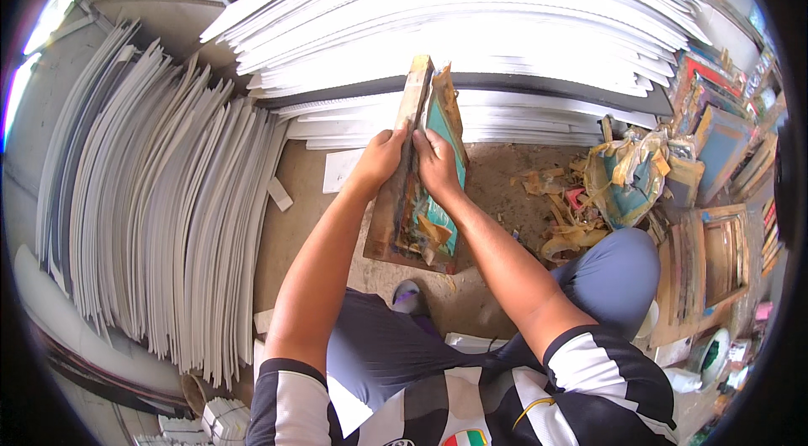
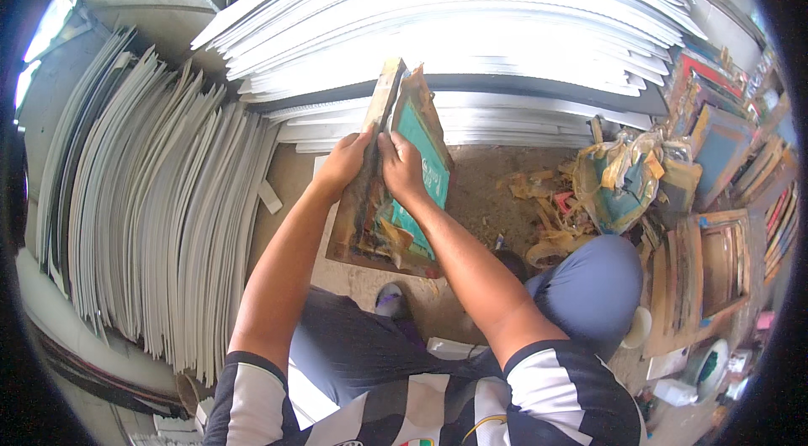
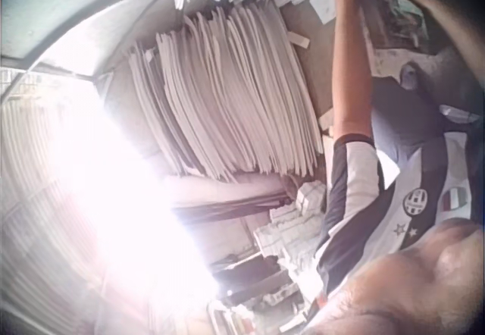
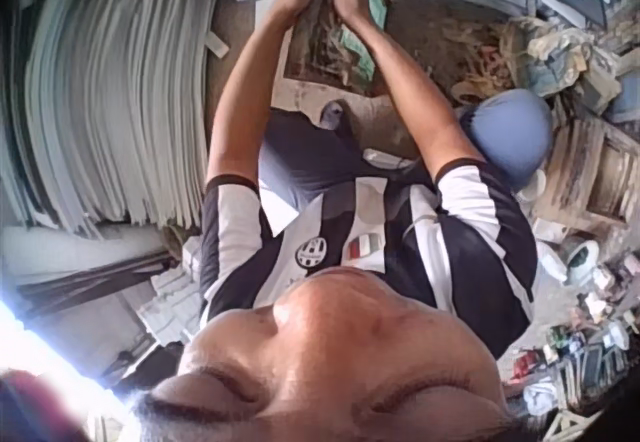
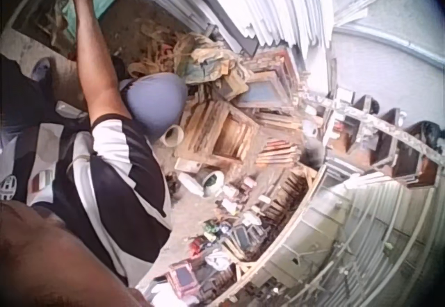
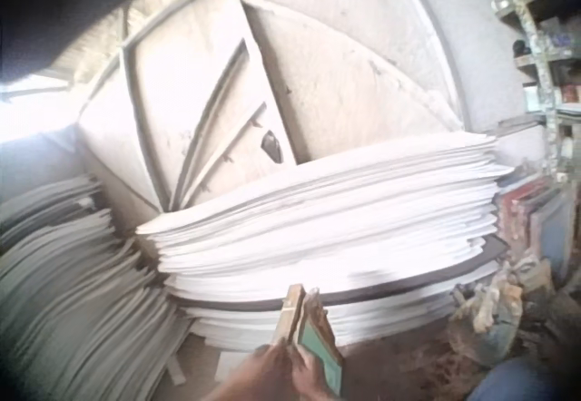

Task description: The person sits on the floor and scrapes a green rectangular board with a blue utility knife. They repeatedly scrape the edges and surface of the board to remove a yellowish residue or adhesive, occasionally turning the board to access different sides.

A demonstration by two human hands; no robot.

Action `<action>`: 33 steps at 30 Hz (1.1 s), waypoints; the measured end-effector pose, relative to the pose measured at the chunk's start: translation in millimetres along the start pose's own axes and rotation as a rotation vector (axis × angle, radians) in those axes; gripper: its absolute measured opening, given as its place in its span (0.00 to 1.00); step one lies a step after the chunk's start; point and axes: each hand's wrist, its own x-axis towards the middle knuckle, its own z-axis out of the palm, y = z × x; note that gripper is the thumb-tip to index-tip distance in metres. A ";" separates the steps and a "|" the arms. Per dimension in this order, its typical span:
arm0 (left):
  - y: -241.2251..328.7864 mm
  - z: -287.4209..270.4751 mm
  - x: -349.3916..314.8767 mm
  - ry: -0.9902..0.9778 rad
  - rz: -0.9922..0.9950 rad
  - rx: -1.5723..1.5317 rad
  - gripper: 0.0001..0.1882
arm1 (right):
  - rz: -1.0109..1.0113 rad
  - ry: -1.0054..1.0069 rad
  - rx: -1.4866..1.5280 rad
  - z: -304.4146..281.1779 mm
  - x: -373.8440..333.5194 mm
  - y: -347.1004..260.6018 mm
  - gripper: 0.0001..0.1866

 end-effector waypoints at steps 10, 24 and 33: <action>-18.0 5.3 48.6 0.091 0.174 0.415 0.33 | 0.154 0.066 -0.311 2.2 3.5 -34.4 0.26; -12.6 -15.6 25.2 0.138 0.063 0.249 0.31 | -0.065 0.071 0.146 25.7 -2.6 9.6 0.18; 4.6 -13.8 14.0 0.122 -0.069 0.243 0.31 | -0.188 -0.017 0.085 12.8 0.4 13.3 0.16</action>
